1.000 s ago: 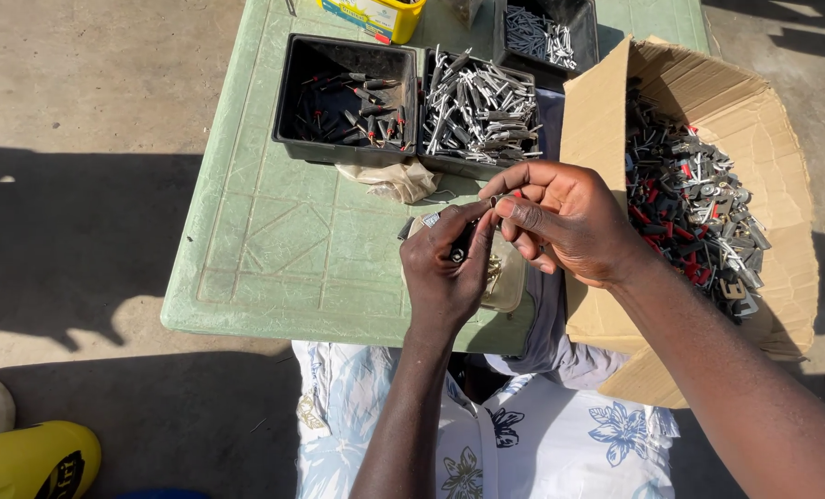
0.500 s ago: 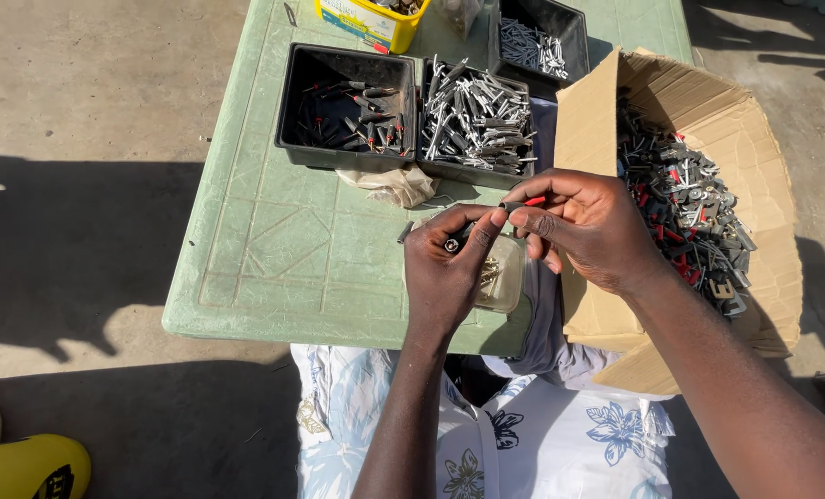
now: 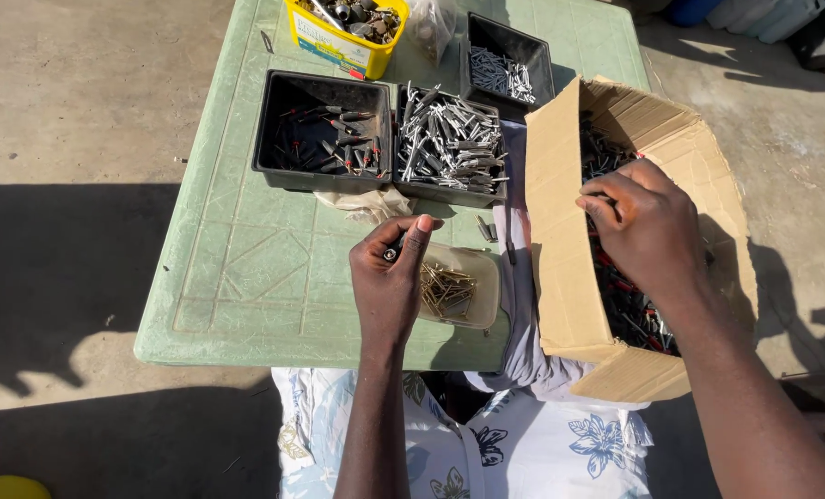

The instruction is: Assembling small metal nails with plastic clips and placing them into a tray

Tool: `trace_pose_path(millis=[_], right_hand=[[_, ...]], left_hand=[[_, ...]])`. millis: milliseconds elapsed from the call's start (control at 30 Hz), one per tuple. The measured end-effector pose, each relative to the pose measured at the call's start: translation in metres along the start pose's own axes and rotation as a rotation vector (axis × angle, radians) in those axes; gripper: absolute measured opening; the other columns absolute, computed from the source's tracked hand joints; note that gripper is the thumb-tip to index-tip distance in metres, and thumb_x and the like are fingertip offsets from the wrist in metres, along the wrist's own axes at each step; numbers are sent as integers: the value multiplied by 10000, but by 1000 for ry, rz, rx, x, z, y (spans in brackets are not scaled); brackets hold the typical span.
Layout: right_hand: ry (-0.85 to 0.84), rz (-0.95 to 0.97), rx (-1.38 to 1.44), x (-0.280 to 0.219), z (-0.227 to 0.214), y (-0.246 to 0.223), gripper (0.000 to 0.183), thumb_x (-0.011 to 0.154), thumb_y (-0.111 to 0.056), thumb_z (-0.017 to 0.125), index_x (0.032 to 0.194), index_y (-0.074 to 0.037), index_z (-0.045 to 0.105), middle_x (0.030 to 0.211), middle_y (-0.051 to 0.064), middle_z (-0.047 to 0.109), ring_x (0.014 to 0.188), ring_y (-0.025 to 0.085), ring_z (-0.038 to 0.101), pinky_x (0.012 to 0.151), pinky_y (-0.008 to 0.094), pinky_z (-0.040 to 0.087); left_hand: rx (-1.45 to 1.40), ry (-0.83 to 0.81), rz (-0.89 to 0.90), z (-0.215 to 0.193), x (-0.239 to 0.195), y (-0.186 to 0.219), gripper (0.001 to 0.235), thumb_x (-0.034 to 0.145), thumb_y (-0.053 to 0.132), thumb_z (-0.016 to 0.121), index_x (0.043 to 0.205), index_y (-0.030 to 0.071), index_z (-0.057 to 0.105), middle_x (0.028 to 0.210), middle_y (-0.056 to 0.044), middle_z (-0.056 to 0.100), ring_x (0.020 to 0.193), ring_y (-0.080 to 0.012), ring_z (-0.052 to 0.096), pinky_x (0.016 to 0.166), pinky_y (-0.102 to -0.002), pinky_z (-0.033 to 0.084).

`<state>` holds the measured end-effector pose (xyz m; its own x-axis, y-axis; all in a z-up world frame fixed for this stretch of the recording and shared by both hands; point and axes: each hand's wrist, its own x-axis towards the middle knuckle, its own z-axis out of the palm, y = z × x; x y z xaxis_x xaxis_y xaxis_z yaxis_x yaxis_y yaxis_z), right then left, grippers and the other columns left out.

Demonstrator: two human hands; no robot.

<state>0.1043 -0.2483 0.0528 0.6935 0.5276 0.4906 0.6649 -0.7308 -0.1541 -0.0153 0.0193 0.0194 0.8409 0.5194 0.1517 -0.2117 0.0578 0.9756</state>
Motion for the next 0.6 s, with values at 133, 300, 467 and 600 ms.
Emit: trace_pose_path(millis=[133,300,467,600], right_hand=[[-434,-70,70,54,9,-77,202,919,-79,700,1116,-46,723,857,202,685,750,473,695,624,557,574],[-985,-167,-74,76,39,-81,157,898,-29,686,1047,-65,651,932,145,724,892,404,740,748,540,600],[-1048,-28,3,66,64,-78,100,837,-34,694,912,-96,673,925,119,758,935,422,729,809,539,583],[-1003,369,35,67,78,-82,349,831,-362,572,936,-118,799,864,165,743,917,406,729,859,552,553]], left_hand=[[-45,-13,-44,7,0,-9,161,973,174,731,902,47,801,695,-30,662,732,-76,455,641,-244,453],[12,-18,-38,6,0,-5,157,968,172,736,872,65,799,571,-5,518,647,-67,411,560,-238,377],[-28,-5,-47,2,2,-6,153,962,197,743,865,92,799,561,2,514,648,-59,403,557,-241,389],[-52,0,-30,3,4,0,162,975,198,728,875,91,798,575,14,502,666,-43,394,571,-221,381]])
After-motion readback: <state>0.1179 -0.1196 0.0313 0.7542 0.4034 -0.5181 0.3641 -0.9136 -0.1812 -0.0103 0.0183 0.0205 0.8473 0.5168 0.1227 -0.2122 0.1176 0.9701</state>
